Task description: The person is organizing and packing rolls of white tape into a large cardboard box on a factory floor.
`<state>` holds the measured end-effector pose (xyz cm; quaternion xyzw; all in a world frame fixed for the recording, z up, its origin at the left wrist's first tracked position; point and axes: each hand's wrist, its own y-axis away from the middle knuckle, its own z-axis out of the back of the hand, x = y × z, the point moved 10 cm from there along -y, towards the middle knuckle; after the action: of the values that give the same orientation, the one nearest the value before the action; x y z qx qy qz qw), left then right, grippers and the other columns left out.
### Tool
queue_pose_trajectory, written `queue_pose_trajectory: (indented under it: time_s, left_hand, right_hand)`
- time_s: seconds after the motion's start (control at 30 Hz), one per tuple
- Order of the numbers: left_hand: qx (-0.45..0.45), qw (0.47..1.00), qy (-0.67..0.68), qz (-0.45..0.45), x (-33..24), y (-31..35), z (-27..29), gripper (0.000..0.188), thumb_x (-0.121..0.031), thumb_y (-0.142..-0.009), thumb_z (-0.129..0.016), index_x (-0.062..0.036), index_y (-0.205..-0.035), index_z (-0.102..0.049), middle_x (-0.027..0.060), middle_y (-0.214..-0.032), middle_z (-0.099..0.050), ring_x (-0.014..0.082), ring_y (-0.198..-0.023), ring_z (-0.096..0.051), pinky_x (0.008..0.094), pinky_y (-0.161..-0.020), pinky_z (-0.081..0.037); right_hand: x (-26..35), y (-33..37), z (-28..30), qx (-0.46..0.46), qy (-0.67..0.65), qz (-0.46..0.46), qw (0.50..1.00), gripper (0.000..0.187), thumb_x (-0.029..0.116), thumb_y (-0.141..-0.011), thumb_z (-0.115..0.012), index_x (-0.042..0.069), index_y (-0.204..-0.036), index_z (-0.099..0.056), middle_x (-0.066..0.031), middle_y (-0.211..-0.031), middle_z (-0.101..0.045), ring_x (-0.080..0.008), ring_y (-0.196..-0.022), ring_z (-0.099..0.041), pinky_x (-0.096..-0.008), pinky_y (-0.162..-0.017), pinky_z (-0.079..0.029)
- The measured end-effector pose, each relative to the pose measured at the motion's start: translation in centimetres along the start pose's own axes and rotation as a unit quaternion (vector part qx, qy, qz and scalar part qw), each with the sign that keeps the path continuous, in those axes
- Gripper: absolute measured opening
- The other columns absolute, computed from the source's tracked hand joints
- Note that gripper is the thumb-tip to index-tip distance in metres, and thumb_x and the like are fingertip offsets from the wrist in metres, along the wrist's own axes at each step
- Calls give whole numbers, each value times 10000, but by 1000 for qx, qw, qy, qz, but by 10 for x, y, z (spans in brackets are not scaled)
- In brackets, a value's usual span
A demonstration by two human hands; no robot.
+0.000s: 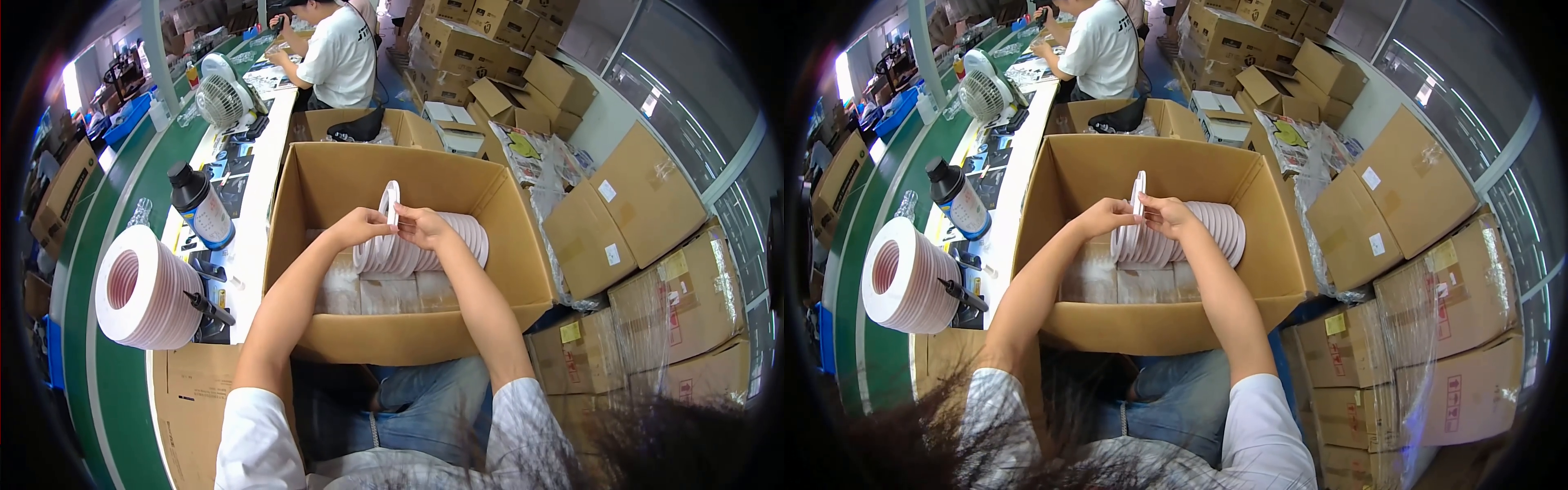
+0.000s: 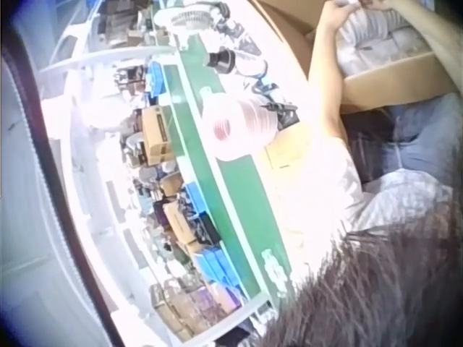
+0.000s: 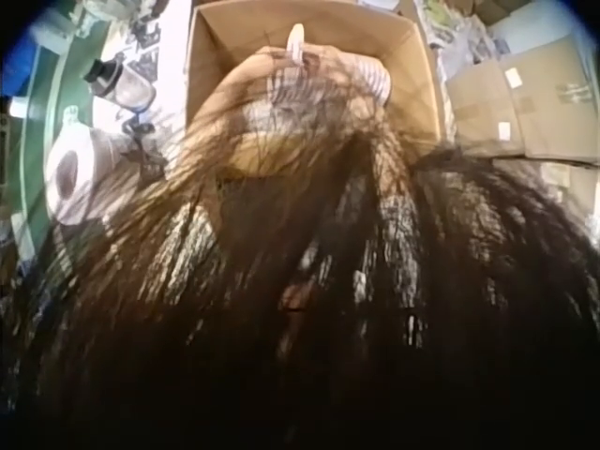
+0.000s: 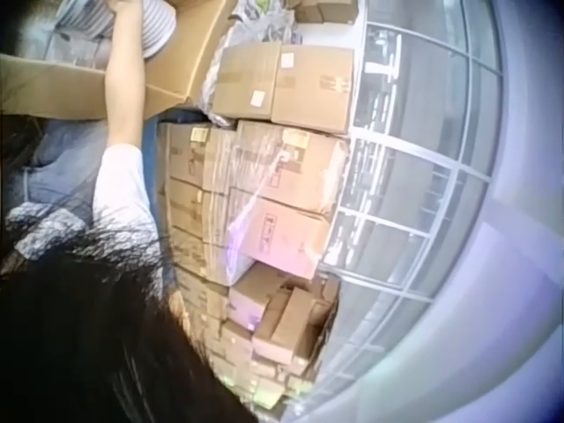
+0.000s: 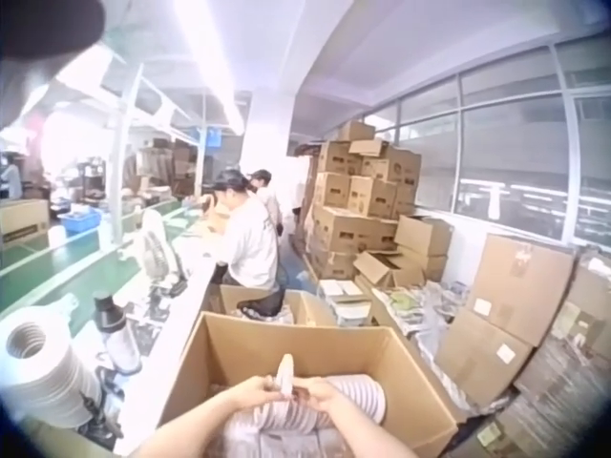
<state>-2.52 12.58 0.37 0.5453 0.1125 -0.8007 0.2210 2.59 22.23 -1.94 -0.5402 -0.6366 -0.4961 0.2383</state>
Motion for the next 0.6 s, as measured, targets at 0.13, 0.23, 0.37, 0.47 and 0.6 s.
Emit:
queue_pose_trajectory:
  time_s: [0.13, 0.23, 0.37, 0.47, 0.6]
  left_hand:
    - [-46, 996, 74, 4, 13, -1, 27, 345, -311, -841, -619, 14, -936, -684, 95, -895, -665, 163, -826, -586, 300, -780, -453]
    - [-67, 959, 264, 80, 20, 6, 32, 397, -289, -859, -472, 37, -1024, -630, 122, -956, -670, 219, -898, -613, 329, -869, -439]
    - [-90, 934, 331, 97, 37, 12, 50, 396, -284, -859, -450, 14, -1066, -606, 130, -983, -673, 240, -923, -623, 366, -910, -431]
    - [-93, 929, 341, 110, 38, 13, 52, 376, -272, -855, -446, -1, -1062, -603, 136, -991, -672, 247, -934, -625, 378, -933, -424]
    - [-61, 941, 318, 95, 28, 11, 47, 354, -271, -847, -456, -14, -1042, -600, 137, -966, -676, 244, -937, -627, 380, -944, -422]
  right_hand:
    - [8, -4, 12, -10, -47, 12, 999, 344, 371, -855, -642, 81, -1039, -634, -40, -989, -656, -163, -960, -568, -340, -922, -404]
    - [17, 1, 31, -65, -52, 32, 996, 348, 372, -838, -643, 84, -1033, -633, -36, -955, -657, -168, -947, -569, -337, -916, -397]
    - [21, -2, 41, -106, -33, 51, 993, 363, 384, -810, -655, 96, -1029, -623, -18, -924, -645, -171, -902, -552, -335, -890, -396]
    - [21, -4, 42, -109, -24, 60, 992, 361, 386, -809, -652, 98, -1025, -620, -17, -927, -644, -179, -898, -543, -329, -883, -397]
    - [20, -1, 41, -106, -30, 57, 992, 355, 385, -812, -646, 99, -1020, -622, -23, -938, -649, -185, -913, -541, -331, -874, -398]
